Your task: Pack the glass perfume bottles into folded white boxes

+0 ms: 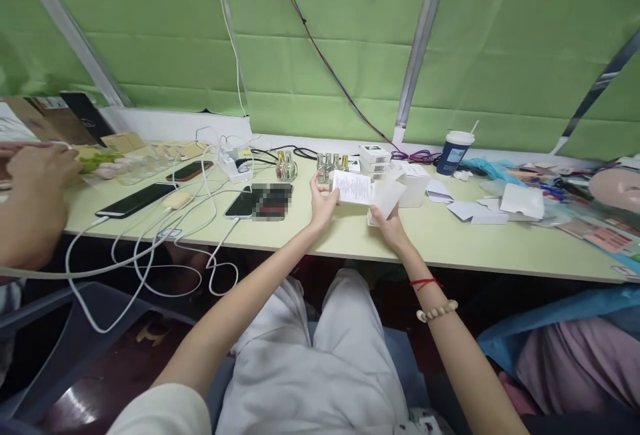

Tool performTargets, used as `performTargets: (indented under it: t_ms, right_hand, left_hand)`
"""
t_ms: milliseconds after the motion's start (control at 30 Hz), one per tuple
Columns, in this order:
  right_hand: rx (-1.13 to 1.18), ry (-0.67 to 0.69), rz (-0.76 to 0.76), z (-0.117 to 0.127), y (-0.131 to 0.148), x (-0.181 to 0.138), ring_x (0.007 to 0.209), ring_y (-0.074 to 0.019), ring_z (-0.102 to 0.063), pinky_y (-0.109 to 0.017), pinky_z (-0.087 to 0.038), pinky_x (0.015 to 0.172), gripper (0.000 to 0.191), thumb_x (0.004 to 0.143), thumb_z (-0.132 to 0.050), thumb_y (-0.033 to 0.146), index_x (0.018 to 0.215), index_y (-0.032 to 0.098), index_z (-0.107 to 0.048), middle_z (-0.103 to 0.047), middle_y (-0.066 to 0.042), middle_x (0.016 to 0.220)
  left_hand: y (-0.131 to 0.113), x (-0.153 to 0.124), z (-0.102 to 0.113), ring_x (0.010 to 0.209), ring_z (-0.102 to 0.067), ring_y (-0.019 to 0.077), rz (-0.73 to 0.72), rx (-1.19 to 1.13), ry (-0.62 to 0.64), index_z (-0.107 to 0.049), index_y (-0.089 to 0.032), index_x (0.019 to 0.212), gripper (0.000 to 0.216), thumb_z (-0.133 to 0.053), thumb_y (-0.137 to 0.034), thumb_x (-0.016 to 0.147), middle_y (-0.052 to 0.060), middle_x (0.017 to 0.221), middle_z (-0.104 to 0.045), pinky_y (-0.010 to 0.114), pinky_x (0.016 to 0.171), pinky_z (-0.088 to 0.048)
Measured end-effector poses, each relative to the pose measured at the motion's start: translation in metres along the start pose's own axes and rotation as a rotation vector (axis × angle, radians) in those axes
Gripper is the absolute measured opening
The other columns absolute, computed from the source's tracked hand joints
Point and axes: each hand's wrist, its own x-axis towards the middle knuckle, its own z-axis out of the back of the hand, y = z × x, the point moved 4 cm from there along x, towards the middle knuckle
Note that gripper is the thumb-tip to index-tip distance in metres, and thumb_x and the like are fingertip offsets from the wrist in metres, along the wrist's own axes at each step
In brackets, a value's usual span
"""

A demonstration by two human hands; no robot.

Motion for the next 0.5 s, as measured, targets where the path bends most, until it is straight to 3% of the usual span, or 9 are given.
performTargets:
  t_ms: [67, 167, 267, 400, 500]
  right_hand:
    - [0.02, -0.049, -0.008, 0.002, -0.006, 0.004, 0.12, -0.0248, -0.045, -0.037, -0.04, 0.101, 0.072, 0.07, -0.061, 0.056, 0.124, 0.016, -0.035, -0.046, -0.015, 0.128]
    - [0.099, -0.114, -0.075, 0.006, -0.016, 0.01, 0.112, -0.0242, -0.052, -0.038, -0.046, 0.095, 0.07, 0.068, -0.063, 0.055, 0.121, 0.018, -0.036, -0.052, -0.013, 0.12]
    - [0.171, -0.157, -0.15, 0.009, -0.023, 0.012, 0.105, -0.0241, -0.057, -0.038, -0.053, 0.084, 0.08, 0.063, -0.068, 0.053, 0.126, 0.021, -0.029, -0.052, -0.012, 0.119]
    - [0.078, -0.099, -0.116, 0.009, -0.018, 0.009, 0.104, -0.0251, -0.057, -0.039, -0.053, 0.085, 0.099, 0.05, -0.079, 0.044, 0.13, 0.023, -0.026, -0.047, -0.014, 0.125]
    - [-0.021, -0.026, -0.089, 0.007, -0.014, 0.007, 0.106, -0.0272, -0.055, -0.042, -0.051, 0.087, 0.102, 0.046, -0.081, 0.04, 0.131, 0.021, -0.027, -0.045, -0.016, 0.127]
  left_hand:
    - [0.003, -0.005, 0.005, 0.06, -0.05, 0.0069, 0.023, 0.03, 0.035, -0.031, -0.027, 0.136, 0.067, -0.058, -0.017, 0.075, -0.001, 0.083, -0.047, 0.02, 0.058, -0.045]
    - [0.011, -0.008, 0.008, 0.064, -0.048, 0.0077, 0.054, 0.085, 0.102, -0.049, -0.023, 0.118, 0.045, -0.058, -0.016, 0.074, -0.002, 0.076, -0.043, 0.019, 0.059, -0.042]
    - [0.021, -0.01, 0.007, 0.063, -0.05, 0.0072, 0.116, 0.071, 0.201, -0.047, -0.021, 0.103, 0.037, -0.063, -0.018, 0.07, -0.003, 0.078, -0.044, 0.019, 0.058, -0.042]
    - [0.023, -0.016, -0.001, 0.065, -0.052, 0.0074, 0.072, 0.08, 0.372, -0.043, -0.022, 0.096, 0.041, -0.07, -0.023, 0.065, -0.002, 0.081, -0.051, 0.02, 0.059, -0.042]
    - [0.02, -0.018, -0.003, 0.069, -0.051, 0.0085, 0.023, 0.096, 0.413, -0.048, -0.021, 0.091, 0.035, -0.071, -0.031, 0.066, -0.001, 0.078, -0.053, 0.019, 0.06, -0.042]
